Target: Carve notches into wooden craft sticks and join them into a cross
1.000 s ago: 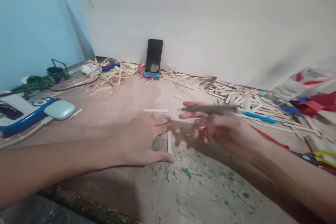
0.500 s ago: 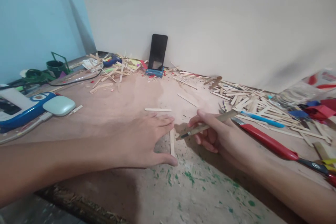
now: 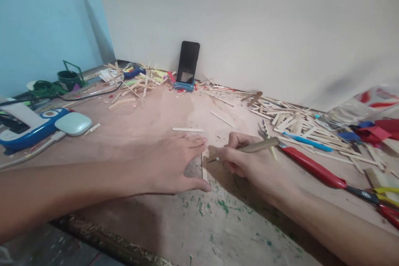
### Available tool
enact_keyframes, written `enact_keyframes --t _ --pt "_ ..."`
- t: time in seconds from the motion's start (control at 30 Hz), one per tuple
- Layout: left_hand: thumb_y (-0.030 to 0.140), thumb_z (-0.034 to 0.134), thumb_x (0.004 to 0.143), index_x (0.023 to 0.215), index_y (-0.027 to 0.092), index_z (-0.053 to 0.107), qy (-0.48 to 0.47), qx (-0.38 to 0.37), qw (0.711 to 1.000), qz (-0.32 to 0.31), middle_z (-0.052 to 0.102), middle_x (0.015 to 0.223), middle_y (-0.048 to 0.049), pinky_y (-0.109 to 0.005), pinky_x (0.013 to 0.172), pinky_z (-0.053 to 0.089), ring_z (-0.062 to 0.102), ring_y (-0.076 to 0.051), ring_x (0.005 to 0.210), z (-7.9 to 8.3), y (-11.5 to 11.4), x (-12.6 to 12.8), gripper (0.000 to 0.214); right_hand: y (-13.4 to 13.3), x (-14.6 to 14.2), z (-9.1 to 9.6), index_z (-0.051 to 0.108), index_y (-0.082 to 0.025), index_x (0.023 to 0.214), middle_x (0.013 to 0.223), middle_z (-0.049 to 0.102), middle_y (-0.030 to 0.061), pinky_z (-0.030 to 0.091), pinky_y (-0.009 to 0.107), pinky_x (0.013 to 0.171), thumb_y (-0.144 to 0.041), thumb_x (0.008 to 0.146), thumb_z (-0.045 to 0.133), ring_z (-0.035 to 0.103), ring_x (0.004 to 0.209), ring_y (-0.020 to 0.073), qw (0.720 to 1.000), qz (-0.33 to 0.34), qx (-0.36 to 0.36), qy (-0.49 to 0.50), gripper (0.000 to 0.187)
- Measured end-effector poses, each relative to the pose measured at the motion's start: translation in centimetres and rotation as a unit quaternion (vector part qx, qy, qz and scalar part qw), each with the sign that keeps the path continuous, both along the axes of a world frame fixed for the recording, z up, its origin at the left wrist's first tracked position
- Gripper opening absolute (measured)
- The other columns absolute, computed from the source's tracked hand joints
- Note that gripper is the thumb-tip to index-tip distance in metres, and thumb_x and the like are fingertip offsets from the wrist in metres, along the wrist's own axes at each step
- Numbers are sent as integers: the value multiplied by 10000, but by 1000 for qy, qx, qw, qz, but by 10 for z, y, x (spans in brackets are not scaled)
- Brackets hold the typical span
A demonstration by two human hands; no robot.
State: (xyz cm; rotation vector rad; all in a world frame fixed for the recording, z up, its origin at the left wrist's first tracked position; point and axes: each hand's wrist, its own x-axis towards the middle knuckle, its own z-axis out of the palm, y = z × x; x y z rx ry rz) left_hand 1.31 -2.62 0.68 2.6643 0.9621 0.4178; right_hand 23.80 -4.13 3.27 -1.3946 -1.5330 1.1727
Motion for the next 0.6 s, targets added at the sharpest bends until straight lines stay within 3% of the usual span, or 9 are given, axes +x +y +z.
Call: enact_keyframes --t 0.13,0.27,0.6 --pt "763 620 927 1519 62 544 -1 7 1000 -3 521 1594 -188 -523 1274 390 485 -361 1499 0 0 0 921 5 -9 -6 419 -201 587 499 418 -94 235 207 456 -348 857 788 333 477 70 998 -17 51 -8 481" --pt "765 603 935 1537 41 521 10 2 1000 3 485 1618 -190 -543 1276 384 455 -363 1521 1 0 -1 945 7 -14 -7 417 -199 573 503 386 -103 234 207 462 -199 858 733 319 485 72 994 -42 94 -38 426" --pt "745 592 951 1542 32 509 47 -13 999 0 458 1630 -202 -520 1315 312 417 -348 1549 6 2 2 930 9 -22 -3 415 -204 512 464 401 -70 220 257 453 -124 789 647 330 493 77 988 -61 113 -84 370"
